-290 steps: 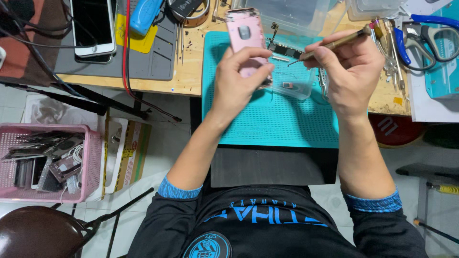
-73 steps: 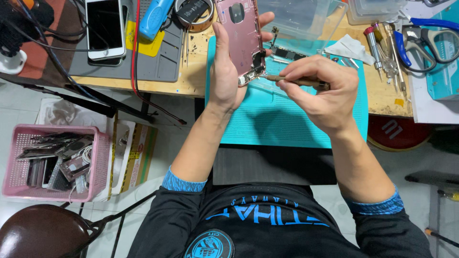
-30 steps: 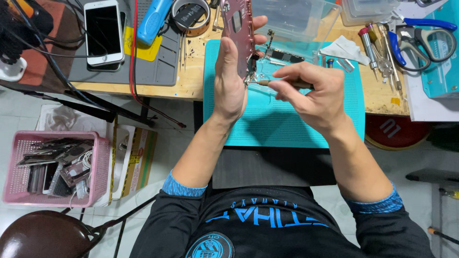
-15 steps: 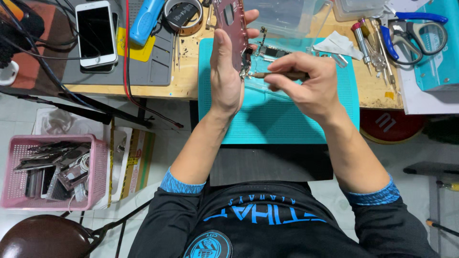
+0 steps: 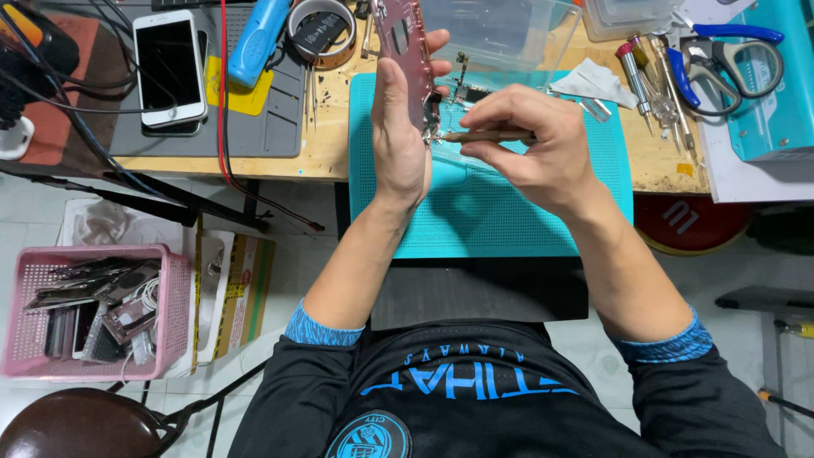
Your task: The person holds a disassembled pink smartphone chassis and uses a handheld pry tool to work around its edges, prying components and pressing parts into the frame. They rotate the chassis repeatedly to reach different sides while small parts and another phone sit on the workbench.
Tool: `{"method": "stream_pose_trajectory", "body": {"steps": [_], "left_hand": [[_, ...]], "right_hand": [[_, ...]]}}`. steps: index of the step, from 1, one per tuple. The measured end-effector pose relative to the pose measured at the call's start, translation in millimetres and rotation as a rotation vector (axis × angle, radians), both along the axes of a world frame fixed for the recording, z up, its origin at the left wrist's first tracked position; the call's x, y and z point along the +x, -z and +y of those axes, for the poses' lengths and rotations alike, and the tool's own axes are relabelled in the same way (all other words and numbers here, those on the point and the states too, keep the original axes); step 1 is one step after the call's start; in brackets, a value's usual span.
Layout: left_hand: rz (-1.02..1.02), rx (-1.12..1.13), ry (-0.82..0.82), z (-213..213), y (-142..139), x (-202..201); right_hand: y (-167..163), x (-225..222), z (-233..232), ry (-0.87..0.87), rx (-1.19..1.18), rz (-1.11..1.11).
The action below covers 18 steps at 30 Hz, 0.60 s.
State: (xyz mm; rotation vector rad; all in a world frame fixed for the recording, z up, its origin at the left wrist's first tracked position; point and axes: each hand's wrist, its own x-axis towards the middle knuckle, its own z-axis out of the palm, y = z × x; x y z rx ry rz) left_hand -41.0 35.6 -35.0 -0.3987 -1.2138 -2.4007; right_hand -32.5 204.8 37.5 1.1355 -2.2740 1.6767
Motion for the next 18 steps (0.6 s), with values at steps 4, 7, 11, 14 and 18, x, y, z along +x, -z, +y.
{"method": "stream_pose_trajectory", "body": {"steps": [4, 7, 11, 14, 18], "left_hand": [[-0.008, -0.003, 0.007, -1, 3, 3], [-0.006, 0.019, 0.004, -2, 2, 3], [-0.016, 0.028, -0.01, -4, 1, 4], [0.002, 0.009, -0.031, -4, 0, 2], [-0.02, 0.026, -0.006, 1, 1, 3]], "right_hand": [[5, -1, -1, 0.051, 0.069, 0.084], [8, -3, -1, 0.08, 0.097, 0.098], [13, -4, -1, 0.035, 0.069, 0.041], [15, -5, 1, 0.03, 0.059, 0.02], [16, -5, 6, 0.069, 0.124, 0.102]]}}
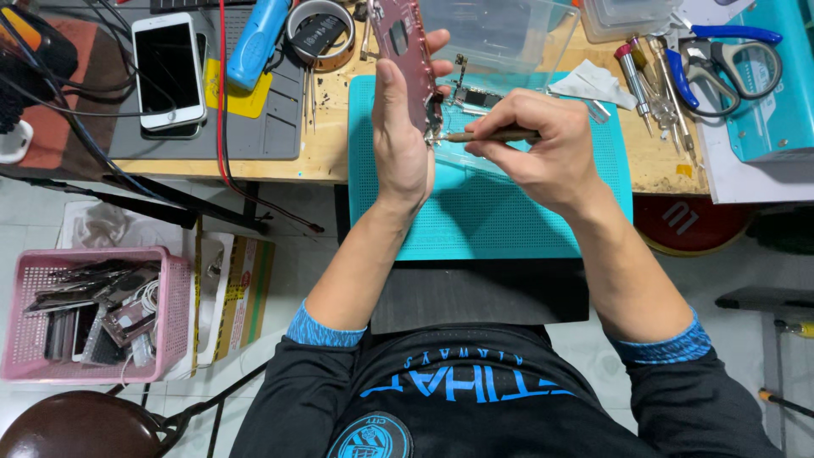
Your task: The person holds a disassembled pink smartphone chassis and uses a handheld pry tool to work around its edges, prying components and pressing parts into the frame. They rotate the chassis repeatedly to reach different sides while small parts and another phone sit on the workbench.
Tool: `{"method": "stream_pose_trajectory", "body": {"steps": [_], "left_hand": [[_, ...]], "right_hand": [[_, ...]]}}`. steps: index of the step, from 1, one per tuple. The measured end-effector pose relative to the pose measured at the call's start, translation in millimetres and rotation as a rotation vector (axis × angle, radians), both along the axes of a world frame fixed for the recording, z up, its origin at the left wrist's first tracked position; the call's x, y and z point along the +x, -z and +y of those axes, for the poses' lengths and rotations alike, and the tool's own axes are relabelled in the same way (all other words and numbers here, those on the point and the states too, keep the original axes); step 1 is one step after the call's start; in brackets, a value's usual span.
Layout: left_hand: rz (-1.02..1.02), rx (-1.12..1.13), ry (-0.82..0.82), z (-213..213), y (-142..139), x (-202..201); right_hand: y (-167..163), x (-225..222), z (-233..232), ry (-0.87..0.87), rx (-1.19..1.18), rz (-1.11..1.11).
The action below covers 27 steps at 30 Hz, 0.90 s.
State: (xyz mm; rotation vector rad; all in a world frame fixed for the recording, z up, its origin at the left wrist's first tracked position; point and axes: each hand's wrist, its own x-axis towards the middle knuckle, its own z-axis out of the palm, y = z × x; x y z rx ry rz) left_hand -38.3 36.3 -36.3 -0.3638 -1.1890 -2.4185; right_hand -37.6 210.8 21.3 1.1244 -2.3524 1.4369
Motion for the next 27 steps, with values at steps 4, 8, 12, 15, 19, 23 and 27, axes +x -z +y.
{"method": "stream_pose_trajectory", "body": {"steps": [4, 8, 12, 15, 19, 23, 27], "left_hand": [[-0.019, 0.052, 0.029, 0, -1, -2], [-0.128, 0.167, 0.089, -1, 0, -7], [-0.2, 0.238, 0.142, -2, 2, -11], [-0.18, 0.286, 0.107, -3, 3, -13], [-0.219, 0.252, 0.102, -1, 5, -7], [-0.241, 0.229, 0.122, 0, 8, -6], [-0.278, 0.219, 0.114, -12, 11, -10]], "right_hand": [[2, 2, 4, -0.05, -0.099, -0.094], [9, 4, 1, 0.004, -0.215, -0.212], [15, 3, -3, 0.037, -0.303, -0.271], [18, 6, -10, 0.041, -0.333, -0.263], [17, 7, -9, -0.015, -0.397, -0.288], [24, 1, -4, -0.016, -0.501, -0.353], [34, -12, 16, 0.017, -0.614, -0.371]]}}
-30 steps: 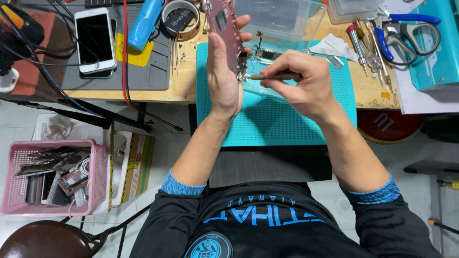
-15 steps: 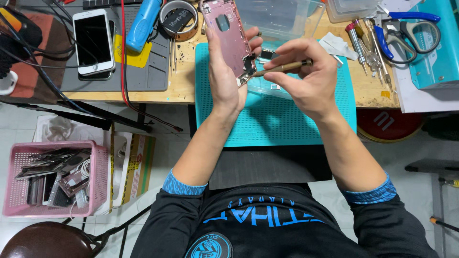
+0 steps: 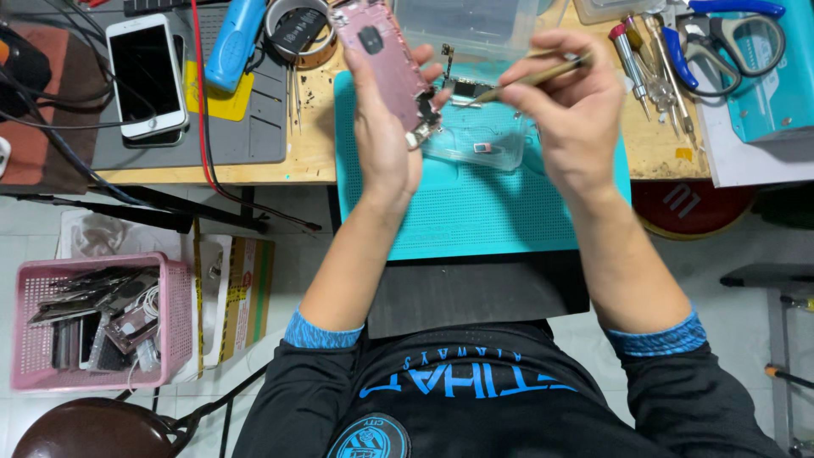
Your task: The person holds a disassembled pink smartphone chassis and uses a handheld pry tool to work around its edges, prying components and pressing parts into the frame. They rotate the chassis repeatedly to reach different sides while small parts and another phone sit on the workbench.
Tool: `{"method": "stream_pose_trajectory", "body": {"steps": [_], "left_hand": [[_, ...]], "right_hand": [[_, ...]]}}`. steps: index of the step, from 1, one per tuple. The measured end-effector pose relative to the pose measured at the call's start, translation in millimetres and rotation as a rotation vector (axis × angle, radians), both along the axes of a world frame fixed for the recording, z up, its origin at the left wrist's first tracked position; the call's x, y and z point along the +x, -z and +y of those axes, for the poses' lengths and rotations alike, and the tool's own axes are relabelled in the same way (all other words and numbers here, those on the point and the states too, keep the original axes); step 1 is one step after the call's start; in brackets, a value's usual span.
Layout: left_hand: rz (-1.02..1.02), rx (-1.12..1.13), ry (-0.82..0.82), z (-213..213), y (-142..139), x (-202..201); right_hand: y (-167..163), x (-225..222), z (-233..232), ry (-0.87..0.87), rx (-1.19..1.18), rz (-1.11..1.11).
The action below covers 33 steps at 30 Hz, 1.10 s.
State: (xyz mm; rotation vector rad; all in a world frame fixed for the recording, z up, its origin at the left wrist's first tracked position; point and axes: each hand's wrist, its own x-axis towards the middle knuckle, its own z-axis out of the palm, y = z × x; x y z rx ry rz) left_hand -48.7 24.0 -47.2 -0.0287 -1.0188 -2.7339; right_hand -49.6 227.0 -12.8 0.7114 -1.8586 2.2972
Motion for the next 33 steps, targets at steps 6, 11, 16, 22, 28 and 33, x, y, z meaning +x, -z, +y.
{"method": "stream_pose_trajectory", "body": {"steps": [6, 11, 16, 22, 28, 33], "left_hand": [[0.075, 0.067, 0.076, -26, 0, 3], [0.111, -0.164, 0.035, -29, -1, 9], [0.231, -0.27, -0.091, -30, 12, 6], [0.227, -0.422, -0.169, -32, 21, 6], [0.16, -0.434, -0.037, -37, 6, 23], [0.184, -0.472, -0.039, -37, -2, 27]], "right_hand": [[6, -20, 34, 0.015, -0.166, -0.076], [6, -16, 37, 0.071, 0.018, -0.102], [5, -12, 34, -0.02, 0.212, -0.029], [7, -14, 37, 0.023, 0.372, 0.125], [8, -13, 44, 0.137, 0.427, 0.074], [6, -10, 41, 0.137, 0.449, 0.087]]}}
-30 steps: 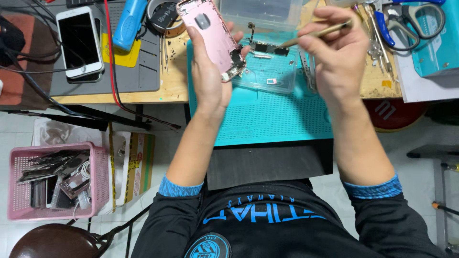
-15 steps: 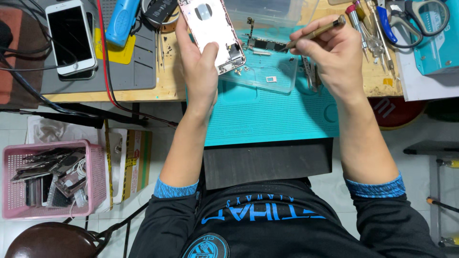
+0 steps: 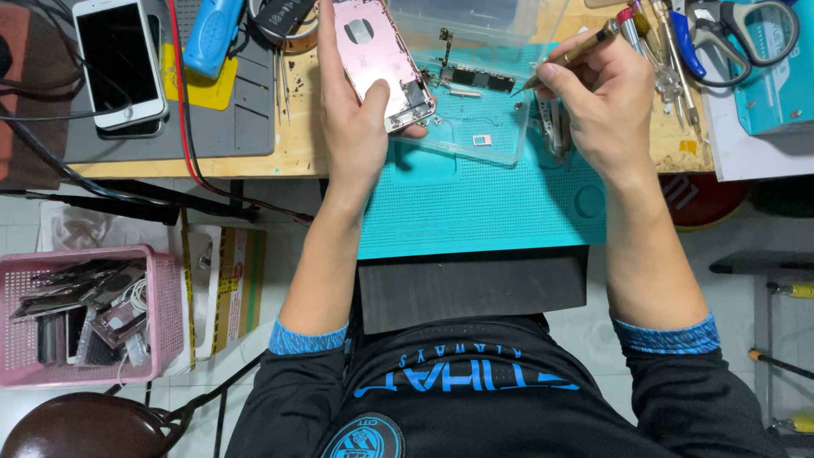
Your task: The person holds a disassembled pink smartphone chassis and uses a handheld pry tool to work around its edges, prying components and pressing parts into the frame. They rotate the chassis repeatedly to reach different sides while small parts and another phone sit on the workbench.
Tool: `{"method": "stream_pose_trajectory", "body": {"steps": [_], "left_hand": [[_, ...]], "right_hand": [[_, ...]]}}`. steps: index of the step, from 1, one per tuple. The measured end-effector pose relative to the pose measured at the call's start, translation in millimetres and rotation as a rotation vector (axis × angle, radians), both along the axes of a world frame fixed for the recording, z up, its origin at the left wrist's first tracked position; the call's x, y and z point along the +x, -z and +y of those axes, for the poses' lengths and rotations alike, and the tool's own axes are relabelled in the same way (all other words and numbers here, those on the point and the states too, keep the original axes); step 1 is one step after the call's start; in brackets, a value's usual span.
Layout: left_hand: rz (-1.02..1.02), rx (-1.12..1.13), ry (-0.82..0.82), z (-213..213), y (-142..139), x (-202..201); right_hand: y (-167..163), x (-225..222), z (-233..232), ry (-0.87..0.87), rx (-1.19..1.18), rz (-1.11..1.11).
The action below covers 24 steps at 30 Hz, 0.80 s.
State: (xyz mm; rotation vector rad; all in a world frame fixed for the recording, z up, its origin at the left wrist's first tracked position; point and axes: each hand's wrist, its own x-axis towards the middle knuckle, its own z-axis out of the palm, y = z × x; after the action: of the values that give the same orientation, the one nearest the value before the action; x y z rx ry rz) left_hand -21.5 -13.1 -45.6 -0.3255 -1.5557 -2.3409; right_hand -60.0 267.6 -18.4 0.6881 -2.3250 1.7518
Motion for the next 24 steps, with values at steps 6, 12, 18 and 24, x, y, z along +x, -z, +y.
{"method": "stream_pose_trajectory", "body": {"steps": [6, 12, 18, 24], "left_hand": [[-0.017, 0.05, 0.052, -2, 4, 3], [-0.029, 0.063, 0.105, -4, 8, 1], [-0.086, 0.02, 0.073, -3, 13, 0], [-0.107, 0.012, 0.065, 1, 18, 1]], "right_hand": [[-1, 2, -9, -0.023, -0.052, -0.043], [2, 2, -9, -0.025, 0.046, -0.004], [-6, 1, -10, -0.031, 0.048, -0.003], [-17, 6, -25, -0.035, 0.164, -0.243]]}}
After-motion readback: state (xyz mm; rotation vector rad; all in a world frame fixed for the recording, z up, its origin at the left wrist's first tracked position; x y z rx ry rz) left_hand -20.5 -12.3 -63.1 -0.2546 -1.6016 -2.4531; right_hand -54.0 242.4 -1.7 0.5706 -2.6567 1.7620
